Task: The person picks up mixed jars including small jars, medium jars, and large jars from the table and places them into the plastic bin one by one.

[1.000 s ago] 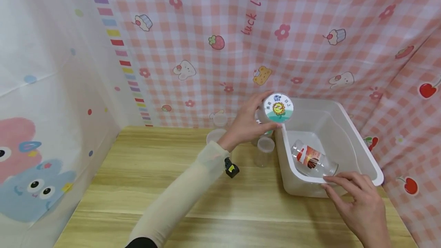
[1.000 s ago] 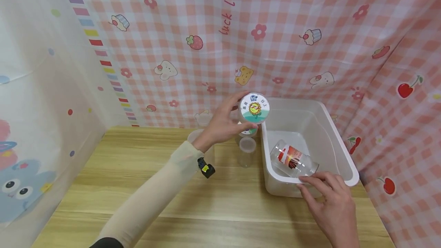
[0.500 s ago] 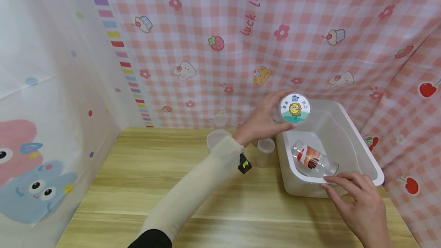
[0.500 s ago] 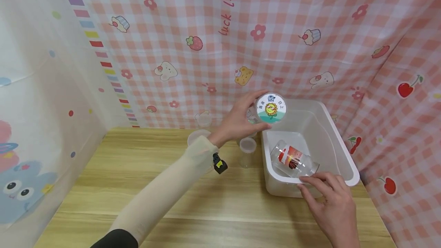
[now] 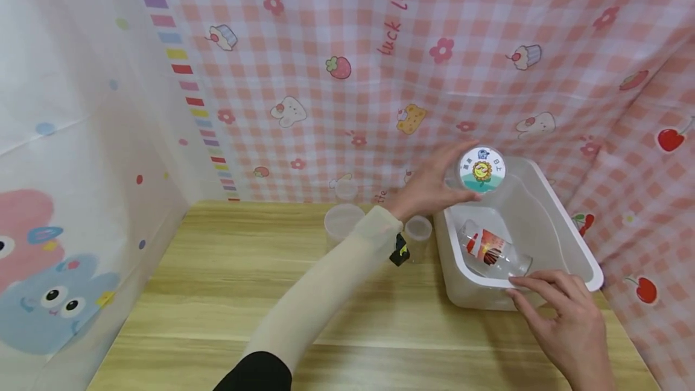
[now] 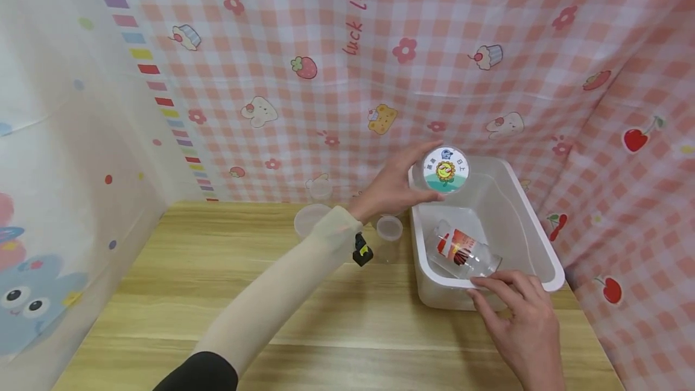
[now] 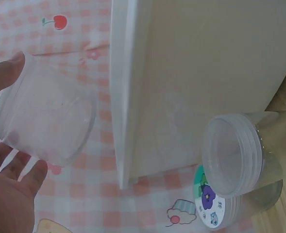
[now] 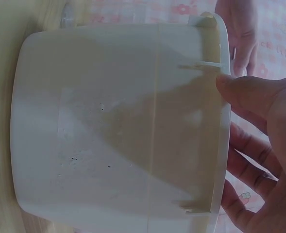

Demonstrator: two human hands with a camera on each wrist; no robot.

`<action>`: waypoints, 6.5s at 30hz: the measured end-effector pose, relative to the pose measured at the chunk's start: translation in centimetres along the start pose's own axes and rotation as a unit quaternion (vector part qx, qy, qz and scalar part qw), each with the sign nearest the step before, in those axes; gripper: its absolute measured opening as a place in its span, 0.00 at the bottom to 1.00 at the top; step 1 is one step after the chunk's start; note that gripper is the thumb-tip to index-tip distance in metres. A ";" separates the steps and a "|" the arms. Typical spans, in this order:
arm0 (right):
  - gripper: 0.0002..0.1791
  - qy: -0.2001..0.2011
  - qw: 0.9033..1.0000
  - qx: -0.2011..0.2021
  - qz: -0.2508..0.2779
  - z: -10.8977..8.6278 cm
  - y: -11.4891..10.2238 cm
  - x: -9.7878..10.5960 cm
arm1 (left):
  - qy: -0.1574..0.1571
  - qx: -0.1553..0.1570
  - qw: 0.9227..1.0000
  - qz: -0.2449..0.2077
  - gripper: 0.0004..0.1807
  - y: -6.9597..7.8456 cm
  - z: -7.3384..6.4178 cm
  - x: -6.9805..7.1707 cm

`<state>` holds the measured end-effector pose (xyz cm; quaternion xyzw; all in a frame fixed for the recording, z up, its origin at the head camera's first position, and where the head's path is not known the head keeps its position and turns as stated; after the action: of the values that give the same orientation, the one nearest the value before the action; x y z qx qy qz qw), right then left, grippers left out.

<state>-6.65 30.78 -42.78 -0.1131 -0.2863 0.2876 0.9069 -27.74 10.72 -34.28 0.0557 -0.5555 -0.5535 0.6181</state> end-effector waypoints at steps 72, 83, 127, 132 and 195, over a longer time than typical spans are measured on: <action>0.18 -0.045 0.998 -0.040 -0.024 -0.1 -0.2 0.4 | 0.184 0.121 0.971 0.095 0.68 -8.0 -13.2 7.5; 0.18 -0.050 0.997 -0.045 -0.026 -0.1 -0.2 0.4 | 0.207 0.183 0.961 -0.004 0.64 -10.4 -16.3 7.3; 0.18 -0.050 0.996 -0.058 -0.033 -0.2 -0.4 0.3 | 0.185 0.237 0.935 -0.187 0.49 -13.5 -20.2 4.4; 0.17 -0.054 0.996 -0.062 -0.032 -0.2 -0.4 0.2 | 0.192 0.220 0.941 -0.168 0.47 -14.2 -20.0 4.0; 0.18 -0.038 0.998 -0.043 -0.029 -0.2 -0.2 0.2 | 0.121 -0.001 0.988 -0.092 0.48 -2.5 -8.0 7.0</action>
<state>-6.25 30.72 -42.78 -0.1328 -0.3363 0.2527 0.8974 -24.97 0.18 -34.63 0.1730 -0.4686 -0.5974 0.6274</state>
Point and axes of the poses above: each hand's wrist, its own z-axis towards the middle knuckle, its own x-axis out of the back of the hand, y = z × x, the point moved 1 cm from there along z, towards the middle knuckle, and after that the axes turned 5 degrees about y, right-handed, at the moved point
